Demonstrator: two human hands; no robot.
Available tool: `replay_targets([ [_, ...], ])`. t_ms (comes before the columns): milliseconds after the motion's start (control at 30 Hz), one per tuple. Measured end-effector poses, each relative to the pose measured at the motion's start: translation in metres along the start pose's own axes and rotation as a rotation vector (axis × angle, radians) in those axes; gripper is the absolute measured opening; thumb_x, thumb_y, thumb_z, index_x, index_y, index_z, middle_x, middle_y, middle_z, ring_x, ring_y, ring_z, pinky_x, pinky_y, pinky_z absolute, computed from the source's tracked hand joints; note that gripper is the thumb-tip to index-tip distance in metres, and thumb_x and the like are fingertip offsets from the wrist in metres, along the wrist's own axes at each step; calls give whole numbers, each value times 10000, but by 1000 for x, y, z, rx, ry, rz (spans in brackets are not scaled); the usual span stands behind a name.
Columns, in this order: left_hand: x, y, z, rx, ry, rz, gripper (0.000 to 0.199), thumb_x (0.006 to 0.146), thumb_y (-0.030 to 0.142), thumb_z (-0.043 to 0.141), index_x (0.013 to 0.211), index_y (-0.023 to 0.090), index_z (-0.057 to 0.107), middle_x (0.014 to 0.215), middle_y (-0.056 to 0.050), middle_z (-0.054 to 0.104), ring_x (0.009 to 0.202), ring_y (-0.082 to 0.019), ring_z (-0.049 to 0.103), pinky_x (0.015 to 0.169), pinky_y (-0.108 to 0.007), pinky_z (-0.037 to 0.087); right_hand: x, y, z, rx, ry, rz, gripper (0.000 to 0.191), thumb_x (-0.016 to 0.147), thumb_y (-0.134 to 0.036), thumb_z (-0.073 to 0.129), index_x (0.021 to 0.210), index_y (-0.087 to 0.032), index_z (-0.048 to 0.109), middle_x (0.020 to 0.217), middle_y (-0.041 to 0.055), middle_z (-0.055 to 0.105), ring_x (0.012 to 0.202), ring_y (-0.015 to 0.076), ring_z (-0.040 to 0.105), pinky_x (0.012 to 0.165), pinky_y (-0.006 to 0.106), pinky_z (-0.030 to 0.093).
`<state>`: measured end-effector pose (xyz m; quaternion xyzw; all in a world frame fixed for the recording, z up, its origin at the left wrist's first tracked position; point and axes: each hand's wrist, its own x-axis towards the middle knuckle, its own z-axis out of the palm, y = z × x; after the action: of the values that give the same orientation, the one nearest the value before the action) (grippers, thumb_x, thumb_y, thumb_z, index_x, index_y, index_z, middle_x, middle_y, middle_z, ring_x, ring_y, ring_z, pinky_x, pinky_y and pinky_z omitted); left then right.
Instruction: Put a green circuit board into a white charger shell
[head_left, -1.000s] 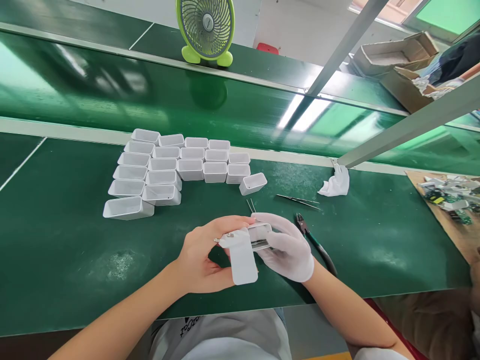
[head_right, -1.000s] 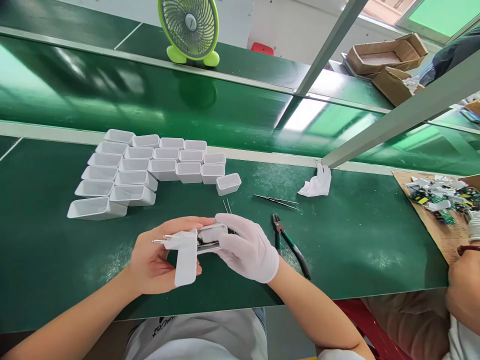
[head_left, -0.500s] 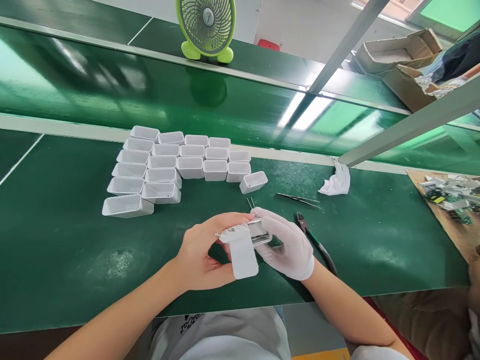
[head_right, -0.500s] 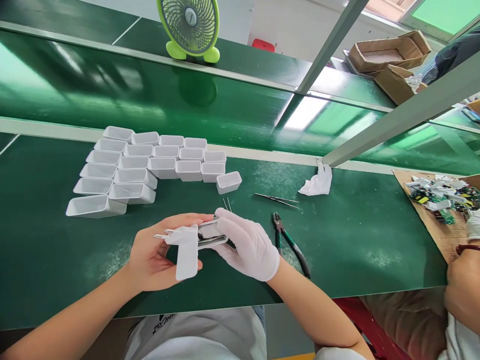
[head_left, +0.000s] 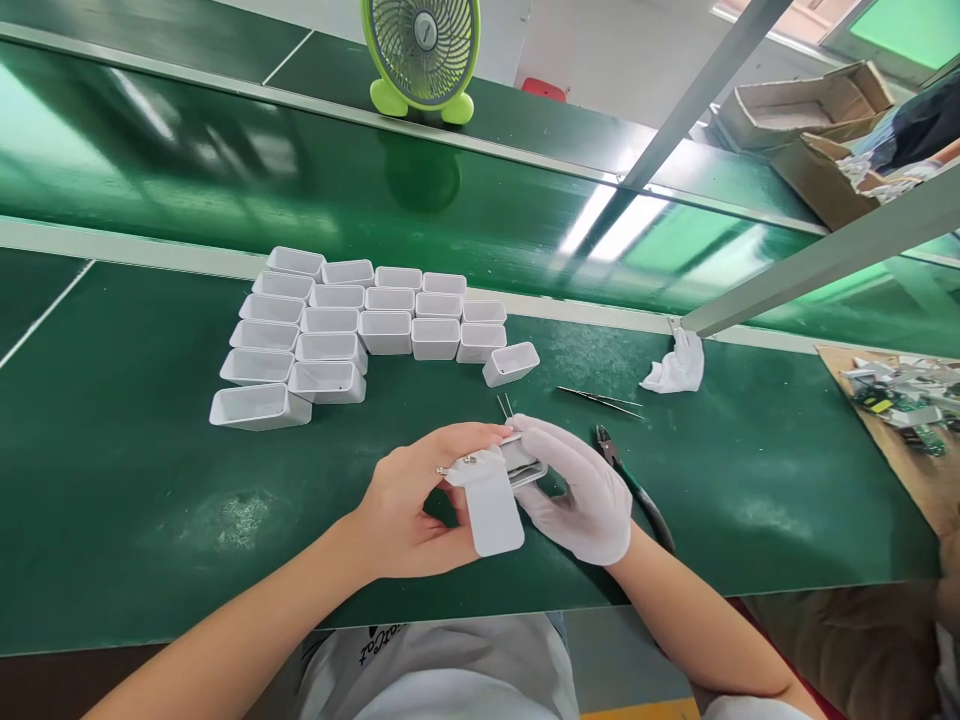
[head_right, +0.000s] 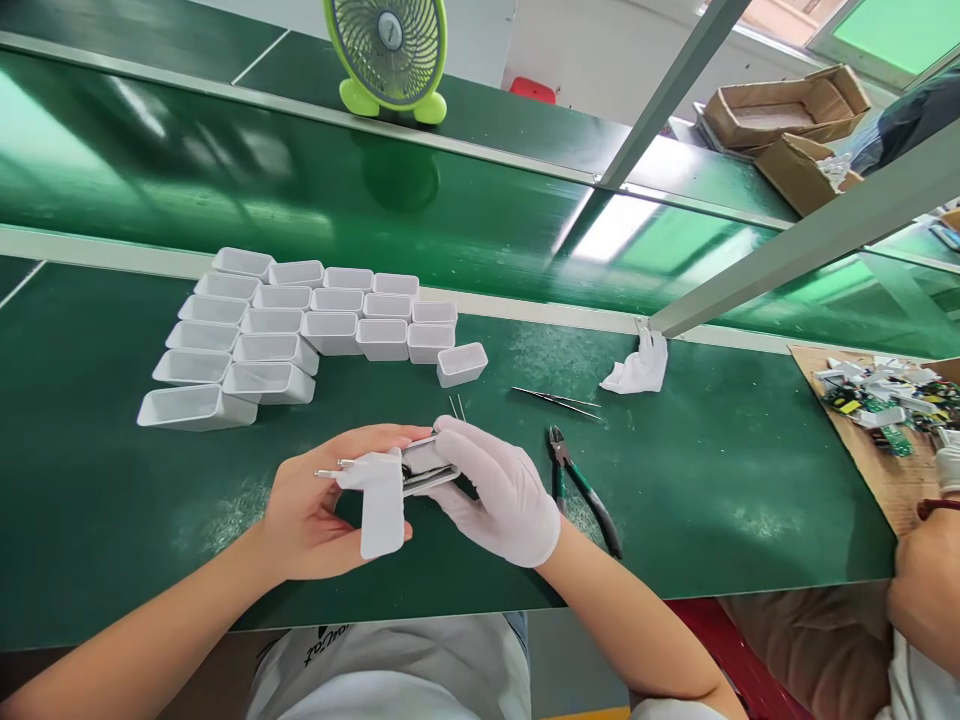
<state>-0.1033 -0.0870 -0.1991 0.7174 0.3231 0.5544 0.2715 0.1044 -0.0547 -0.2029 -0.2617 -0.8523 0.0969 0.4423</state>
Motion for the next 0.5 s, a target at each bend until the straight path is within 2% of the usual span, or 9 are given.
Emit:
replay_targets([
  [200,1,-1,-1,-53,-10,3,613,730,254,797,1293,196,559,1191,-132,711,1025,-308,725,824,-398,656,5,0,-1,61,-62,28,376,922,-184,598,1291,-238,557,1157,140,700,1027,246,720,799,363,646],
  [333,3,0,-1,-87,-11,-13,585,736,227,786,1277,197,567,1175,-130,717,1027,-290,728,828,-349,654,0,4,3,220,11,15,290,880,-159,639,1135,-265,550,1222,146,667,962,243,731,713,362,640],
  [400,3,0,0,-104,1,-9,573,733,217,784,1265,187,573,1171,-133,716,1023,-289,730,822,-339,657,2,4,3,190,6,-3,244,899,-180,626,1124,-239,553,1192,171,671,943,250,732,708,371,641],
  [500,3,0,0,-79,12,23,571,724,219,792,1252,171,580,1165,-138,719,1012,-290,733,833,-349,658,6,2,-1,79,-78,-26,188,942,-214,572,1129,-206,584,1089,172,693,943,249,731,744,371,642],
])
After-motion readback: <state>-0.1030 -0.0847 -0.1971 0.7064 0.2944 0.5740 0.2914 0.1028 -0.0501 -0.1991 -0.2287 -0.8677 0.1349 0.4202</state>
